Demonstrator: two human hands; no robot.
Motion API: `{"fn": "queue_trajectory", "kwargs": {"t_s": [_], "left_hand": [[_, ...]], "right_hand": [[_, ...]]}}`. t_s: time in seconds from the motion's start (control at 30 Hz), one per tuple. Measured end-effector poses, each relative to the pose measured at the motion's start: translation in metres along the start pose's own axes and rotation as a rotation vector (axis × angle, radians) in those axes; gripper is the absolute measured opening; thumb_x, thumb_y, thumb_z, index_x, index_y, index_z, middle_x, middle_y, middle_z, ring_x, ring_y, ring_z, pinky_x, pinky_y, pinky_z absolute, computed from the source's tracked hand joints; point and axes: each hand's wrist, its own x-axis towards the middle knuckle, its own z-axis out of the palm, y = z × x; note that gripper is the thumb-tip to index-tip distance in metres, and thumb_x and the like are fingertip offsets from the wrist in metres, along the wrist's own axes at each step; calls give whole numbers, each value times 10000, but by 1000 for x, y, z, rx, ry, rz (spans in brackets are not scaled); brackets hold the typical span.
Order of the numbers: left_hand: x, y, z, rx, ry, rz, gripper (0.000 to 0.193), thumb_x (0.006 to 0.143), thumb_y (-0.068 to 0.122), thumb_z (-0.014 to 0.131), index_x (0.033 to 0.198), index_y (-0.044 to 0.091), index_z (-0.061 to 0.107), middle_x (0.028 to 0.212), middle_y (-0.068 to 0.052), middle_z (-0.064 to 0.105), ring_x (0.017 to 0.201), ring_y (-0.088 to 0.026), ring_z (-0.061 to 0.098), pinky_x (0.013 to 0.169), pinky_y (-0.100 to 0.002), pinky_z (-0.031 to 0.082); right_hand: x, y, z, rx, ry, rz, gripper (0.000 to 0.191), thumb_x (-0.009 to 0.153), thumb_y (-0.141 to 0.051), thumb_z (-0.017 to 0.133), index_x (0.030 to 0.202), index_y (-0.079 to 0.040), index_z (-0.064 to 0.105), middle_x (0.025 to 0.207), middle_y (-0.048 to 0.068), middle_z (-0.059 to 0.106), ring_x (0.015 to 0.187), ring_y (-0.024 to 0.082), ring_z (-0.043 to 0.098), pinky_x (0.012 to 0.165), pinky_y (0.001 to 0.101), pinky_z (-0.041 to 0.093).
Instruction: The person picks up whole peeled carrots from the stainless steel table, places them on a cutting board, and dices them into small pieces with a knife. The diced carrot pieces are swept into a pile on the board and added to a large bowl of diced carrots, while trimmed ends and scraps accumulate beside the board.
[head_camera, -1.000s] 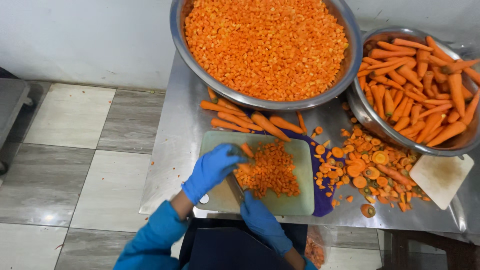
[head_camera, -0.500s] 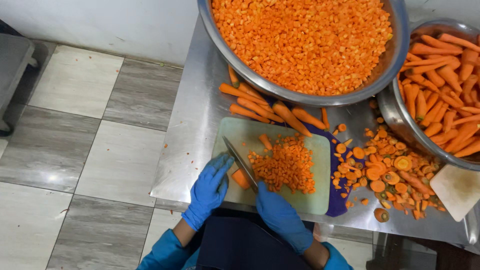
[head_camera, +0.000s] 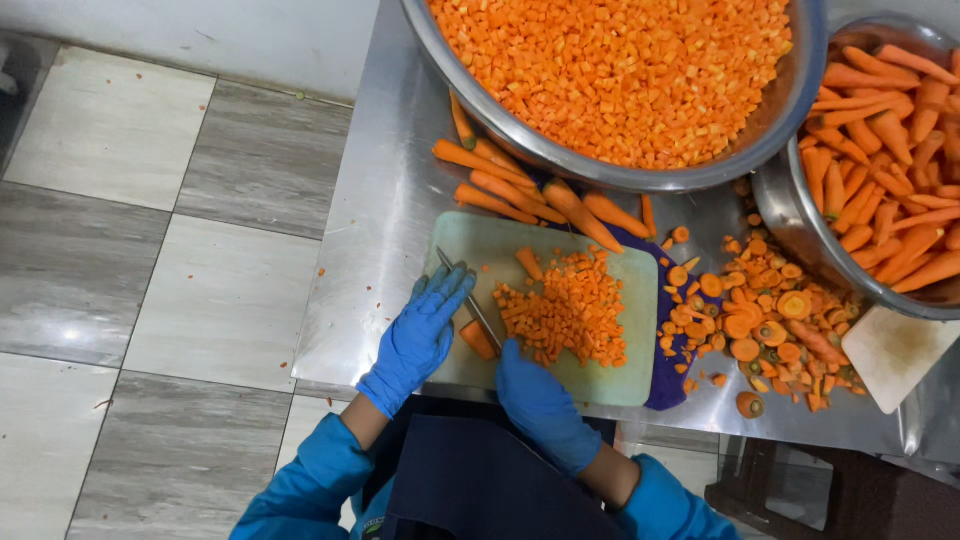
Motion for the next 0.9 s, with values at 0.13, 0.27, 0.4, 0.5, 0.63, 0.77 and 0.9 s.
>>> {"fn": "queue_trajectory", "kwargs": {"t_s": [0.13,0.27,0.4,0.5,0.63,0.77,0.9], "left_hand": [[-6,4,-6,-33,30,-25,789,806,-76,497,1564,132,428,1608,-138,431,1502,-358,385,1241,-499,299],[-5,8,-13,1,65,42,759,814,-70,514,1548,110,438,1609,-149,428,1503,-374,380,1238,-503,297],[-8,7,-16,52,99,65,676,844,-52,535,1496,127,510,1552,-132,499,1473,-350,439,1237,-492,320],[-12,2,-15,65,87,60,635,846,-44,541,1455,137,560,1503,-117,553,1449,-330,474,1229,-485,335],[-15,-1,-17,-5,88,-14,664,824,-58,528,1464,111,559,1513,-135,547,1436,-327,481,1223,-474,351],[-10,-4,-24,30,125,69,667,817,-73,527,1452,127,573,1512,-123,551,1444,-321,486,1227,-477,356],[-8,-5,-32,83,103,99,636,838,-54,550,1453,109,567,1506,-135,547,1430,-323,485,1213,-483,358]], "right_hand": [[-2,-4,-3,-249,56,-140,449,970,-82,438,1381,100,446,712,184,623,591,351,635,524,493,505],[-3,-3,-19,-137,52,-80,401,997,-166,472,1331,55,491,697,185,618,603,365,631,531,512,484],[-13,-2,-27,-81,114,-142,400,991,-227,509,1304,21,517,648,183,603,566,365,622,511,512,467],[-16,-2,-23,-164,66,-162,295,1003,-210,495,1227,-23,538,665,171,609,576,347,631,527,509,475],[-7,-6,-8,-199,-12,-84,311,1003,-160,480,1274,-14,520,683,158,617,584,341,633,522,498,489],[3,-10,-4,-217,102,-174,383,992,-168,509,1322,26,496,684,172,617,576,351,626,511,509,481],[-2,-5,-12,-144,114,-196,414,991,-201,555,1326,34,492,662,191,602,578,371,616,523,525,462]]}}
